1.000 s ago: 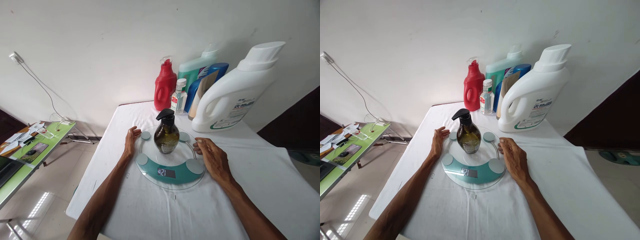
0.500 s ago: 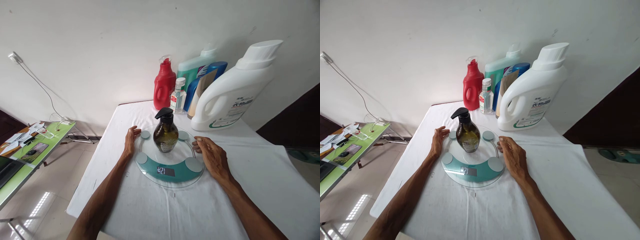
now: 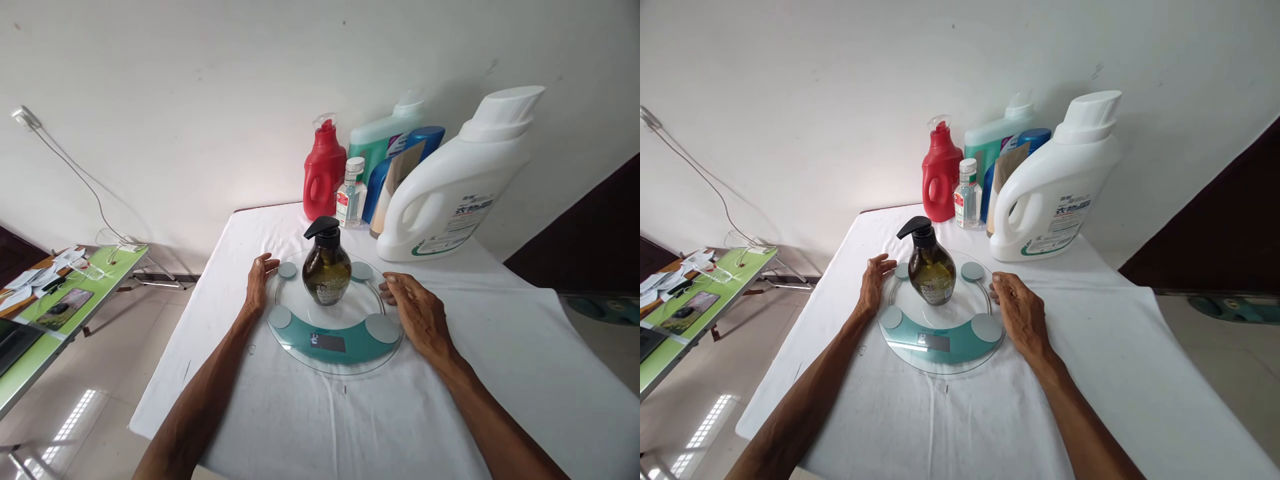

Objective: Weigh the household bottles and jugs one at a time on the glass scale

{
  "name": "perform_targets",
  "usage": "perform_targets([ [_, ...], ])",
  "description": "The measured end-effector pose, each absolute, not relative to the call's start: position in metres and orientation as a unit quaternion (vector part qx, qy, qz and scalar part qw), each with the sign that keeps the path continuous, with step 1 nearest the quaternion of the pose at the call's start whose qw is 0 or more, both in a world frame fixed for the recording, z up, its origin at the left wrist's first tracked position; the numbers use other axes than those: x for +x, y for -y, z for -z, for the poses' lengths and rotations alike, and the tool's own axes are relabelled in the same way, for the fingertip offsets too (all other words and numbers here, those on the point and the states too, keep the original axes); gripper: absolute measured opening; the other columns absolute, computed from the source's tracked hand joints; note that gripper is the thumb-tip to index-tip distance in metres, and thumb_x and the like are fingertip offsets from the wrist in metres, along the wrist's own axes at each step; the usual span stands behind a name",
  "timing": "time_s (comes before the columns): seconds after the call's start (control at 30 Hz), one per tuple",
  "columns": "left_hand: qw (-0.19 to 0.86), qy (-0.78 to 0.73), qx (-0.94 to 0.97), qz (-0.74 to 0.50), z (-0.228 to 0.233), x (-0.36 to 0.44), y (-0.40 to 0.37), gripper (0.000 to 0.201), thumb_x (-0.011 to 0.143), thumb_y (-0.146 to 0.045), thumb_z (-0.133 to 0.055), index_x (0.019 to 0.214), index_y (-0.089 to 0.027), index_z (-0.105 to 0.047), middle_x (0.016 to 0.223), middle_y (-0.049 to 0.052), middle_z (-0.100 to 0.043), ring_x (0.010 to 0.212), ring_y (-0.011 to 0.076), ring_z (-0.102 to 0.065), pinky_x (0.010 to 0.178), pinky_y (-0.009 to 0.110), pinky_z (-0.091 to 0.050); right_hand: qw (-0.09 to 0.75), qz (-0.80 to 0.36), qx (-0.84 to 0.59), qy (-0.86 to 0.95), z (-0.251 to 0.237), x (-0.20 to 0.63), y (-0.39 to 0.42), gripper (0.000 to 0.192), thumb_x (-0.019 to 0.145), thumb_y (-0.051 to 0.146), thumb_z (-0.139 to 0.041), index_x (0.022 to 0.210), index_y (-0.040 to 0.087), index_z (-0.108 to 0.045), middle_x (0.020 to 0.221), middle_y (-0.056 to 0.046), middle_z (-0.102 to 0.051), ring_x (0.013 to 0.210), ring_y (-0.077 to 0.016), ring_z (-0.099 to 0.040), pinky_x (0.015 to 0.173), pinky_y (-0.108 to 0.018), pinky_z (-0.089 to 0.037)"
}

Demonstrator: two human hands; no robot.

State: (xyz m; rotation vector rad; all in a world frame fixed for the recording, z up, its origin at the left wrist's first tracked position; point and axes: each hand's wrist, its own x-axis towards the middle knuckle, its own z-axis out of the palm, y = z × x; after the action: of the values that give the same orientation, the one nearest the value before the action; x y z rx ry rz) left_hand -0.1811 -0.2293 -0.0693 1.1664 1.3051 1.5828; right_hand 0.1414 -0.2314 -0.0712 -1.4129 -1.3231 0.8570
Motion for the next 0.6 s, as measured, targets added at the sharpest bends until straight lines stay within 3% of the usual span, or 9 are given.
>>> perform_targets([
  [0.6, 0.370, -0.506, 0.483, -0.612, 0.0729, -0.1837, 0.2294, 0.076, 0.100, -0.084, -0.044, 0.132, -0.019, -0.068, 0.123, 0.016, -0.077, 0.120, 0.0321, -0.073, 0.115, 0.055, -0.052, 0.477, -0.374, -0.583, 0.541, 0.0635, 0.1406, 0.2350, 0.052, 0.089, 0.071, -0.053, 0.104, 0.025, -0.070, 0.097, -0.010, -0.078, 0.084, -0.0272, -0.076, 0.080, -0.041, -0.061],
])
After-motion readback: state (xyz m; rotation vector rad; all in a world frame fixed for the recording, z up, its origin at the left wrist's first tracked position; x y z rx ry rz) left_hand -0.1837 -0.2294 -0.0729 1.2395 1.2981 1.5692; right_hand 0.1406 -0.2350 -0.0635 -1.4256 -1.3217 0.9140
